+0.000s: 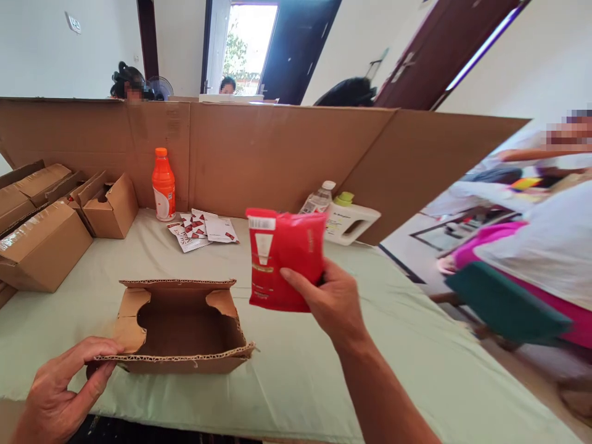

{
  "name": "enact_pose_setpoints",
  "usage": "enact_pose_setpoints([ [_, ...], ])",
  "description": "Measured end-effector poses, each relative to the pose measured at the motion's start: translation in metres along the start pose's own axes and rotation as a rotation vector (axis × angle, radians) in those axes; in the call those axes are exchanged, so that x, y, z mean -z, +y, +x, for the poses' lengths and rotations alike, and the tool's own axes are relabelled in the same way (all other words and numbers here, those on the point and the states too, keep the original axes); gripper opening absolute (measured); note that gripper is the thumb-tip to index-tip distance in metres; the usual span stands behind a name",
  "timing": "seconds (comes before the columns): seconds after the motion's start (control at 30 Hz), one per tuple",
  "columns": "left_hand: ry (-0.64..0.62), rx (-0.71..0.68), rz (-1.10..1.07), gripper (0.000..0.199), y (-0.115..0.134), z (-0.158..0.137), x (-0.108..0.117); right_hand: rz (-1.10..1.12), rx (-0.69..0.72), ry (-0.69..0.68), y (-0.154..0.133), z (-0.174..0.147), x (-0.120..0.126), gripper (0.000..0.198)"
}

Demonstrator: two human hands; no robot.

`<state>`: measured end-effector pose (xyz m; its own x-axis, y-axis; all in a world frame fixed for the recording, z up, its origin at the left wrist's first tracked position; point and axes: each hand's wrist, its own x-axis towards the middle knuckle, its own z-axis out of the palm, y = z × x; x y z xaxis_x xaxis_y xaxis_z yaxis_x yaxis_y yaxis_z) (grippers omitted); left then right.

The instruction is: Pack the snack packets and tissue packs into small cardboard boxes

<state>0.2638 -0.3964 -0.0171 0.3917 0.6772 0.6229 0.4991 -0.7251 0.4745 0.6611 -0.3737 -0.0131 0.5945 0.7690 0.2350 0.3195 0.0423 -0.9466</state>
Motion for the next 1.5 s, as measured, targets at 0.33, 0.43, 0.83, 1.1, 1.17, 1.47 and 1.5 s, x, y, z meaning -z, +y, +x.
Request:
enact_pose_setpoints([
  [0.33, -0.024, 0.032, -0.020, 0.015, 0.004, -0.005, -0.001, -0.045, 0.343, -0.346, -0.059, -0.058, -0.061, 0.031],
  [0.43, -0.026, 0.028, -0.037, 0.016, 0.002, -0.006, -0.001, -0.183, 0.405, -0.568, -0.064, -0.059, -0.069, 0.025],
  [0.83, -0.005, 0.019, -0.041, 0.020, -0.004, -0.007, -0.006, -0.778, 0.842, -0.997, -0.082, -0.071, -0.064, 0.006],
  [1.1, -0.001, 0.043, -0.065, 0.013, -0.003, -0.009, -0.009, -0.819, 0.958, -0.950, -0.081, -0.072, -0.056, 0.008],
  [1.17, 0.011, 0.036, -0.061, 0.014, -0.002, -0.006, -0.010, -0.845, 0.968, -0.935, -0.081, -0.069, -0.054, 0.008],
  [1.47, 0.020, 0.013, -0.060, 0.017, -0.003, -0.001, -0.015, -1.163, 0.762, -1.203, -0.080, -0.061, -0.092, 0.015],
  [1.5, 0.012, 0.012, -0.063, 0.017, -0.003, -0.003, -0.015, -1.161, 0.737, -1.259, -0.079, -0.062, -0.098, 0.017],
])
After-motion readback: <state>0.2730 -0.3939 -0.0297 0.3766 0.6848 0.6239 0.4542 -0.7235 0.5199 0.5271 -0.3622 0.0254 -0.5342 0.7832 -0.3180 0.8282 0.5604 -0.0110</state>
